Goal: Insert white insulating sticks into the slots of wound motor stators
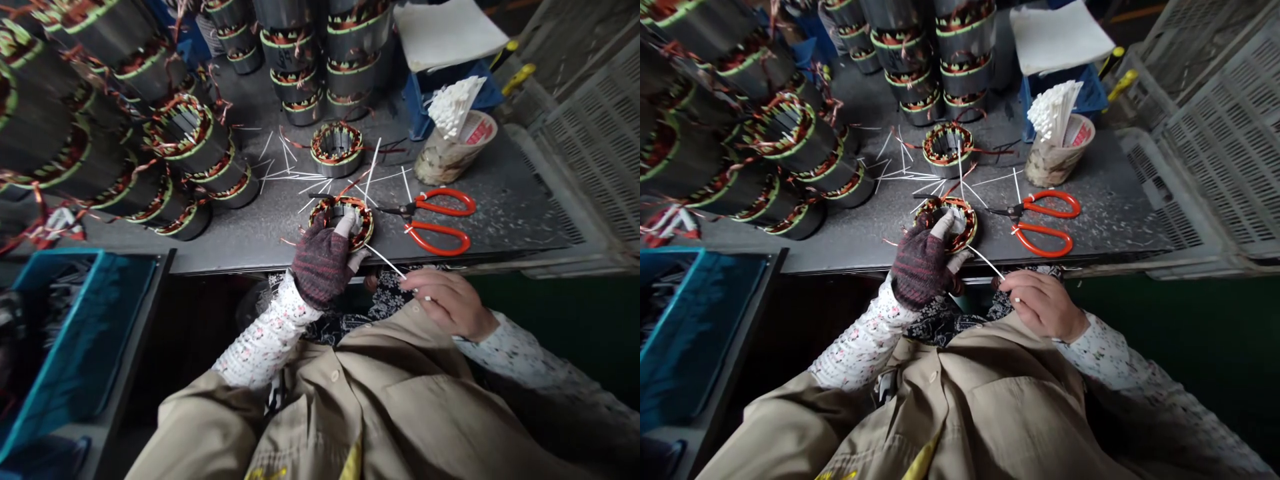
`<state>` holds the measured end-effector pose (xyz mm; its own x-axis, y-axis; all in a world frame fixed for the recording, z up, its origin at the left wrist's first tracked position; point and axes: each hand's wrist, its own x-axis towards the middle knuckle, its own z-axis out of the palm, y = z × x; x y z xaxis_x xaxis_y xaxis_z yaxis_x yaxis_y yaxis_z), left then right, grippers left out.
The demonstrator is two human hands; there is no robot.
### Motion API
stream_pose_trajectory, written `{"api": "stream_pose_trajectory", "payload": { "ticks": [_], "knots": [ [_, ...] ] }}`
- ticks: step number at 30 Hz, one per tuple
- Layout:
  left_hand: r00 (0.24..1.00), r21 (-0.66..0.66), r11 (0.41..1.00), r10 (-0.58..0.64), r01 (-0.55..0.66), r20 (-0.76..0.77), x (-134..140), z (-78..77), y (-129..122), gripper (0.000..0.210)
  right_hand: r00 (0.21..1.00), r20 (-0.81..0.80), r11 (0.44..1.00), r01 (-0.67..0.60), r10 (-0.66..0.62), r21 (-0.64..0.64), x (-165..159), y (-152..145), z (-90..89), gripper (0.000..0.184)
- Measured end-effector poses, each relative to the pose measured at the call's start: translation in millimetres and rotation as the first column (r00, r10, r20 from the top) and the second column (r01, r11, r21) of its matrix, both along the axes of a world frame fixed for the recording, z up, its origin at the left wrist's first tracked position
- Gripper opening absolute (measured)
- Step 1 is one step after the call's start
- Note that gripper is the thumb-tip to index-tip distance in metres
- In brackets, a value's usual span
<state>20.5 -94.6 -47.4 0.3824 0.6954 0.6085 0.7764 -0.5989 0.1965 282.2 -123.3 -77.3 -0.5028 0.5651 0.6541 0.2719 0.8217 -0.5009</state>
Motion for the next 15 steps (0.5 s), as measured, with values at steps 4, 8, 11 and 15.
{"api": "stream_pose_trajectory", "payload": {
  "ticks": [4, 8, 11, 15],
  "knots": [
    [0.993, -0.106, 0.994, -0.027, 0.039, 0.114, 0, -4.2, 2, 0.075, 0.992, -0.126, 0.99, -0.007, -0.01, -0.138, -24, 21, 5.4, 0.012],
    [0.899, -0.248, 0.954, -0.046, 0.17, 0.436, 1, -4.9, 4, 0.047, 0.953, -0.254, 0.948, 0.081, -0.164, -0.307, -56, 35, 14.4, 0.012],
    [0.89, -0.23, 0.954, -0.069, 0.19, 0.45, -1, -1.7, 5, 0.02, 0.945, -0.214, 0.922, 0.163, -0.248, -0.35, -69, 34, 24.5, 0.018],
    [0.917, -0.195, 0.965, -0.09, 0.177, 0.389, -3, 0.5, 7, 0.018, 0.956, -0.142, 0.928, 0.202, -0.256, -0.314, -74, 32, 33.2, 0.022]
  ]
}}
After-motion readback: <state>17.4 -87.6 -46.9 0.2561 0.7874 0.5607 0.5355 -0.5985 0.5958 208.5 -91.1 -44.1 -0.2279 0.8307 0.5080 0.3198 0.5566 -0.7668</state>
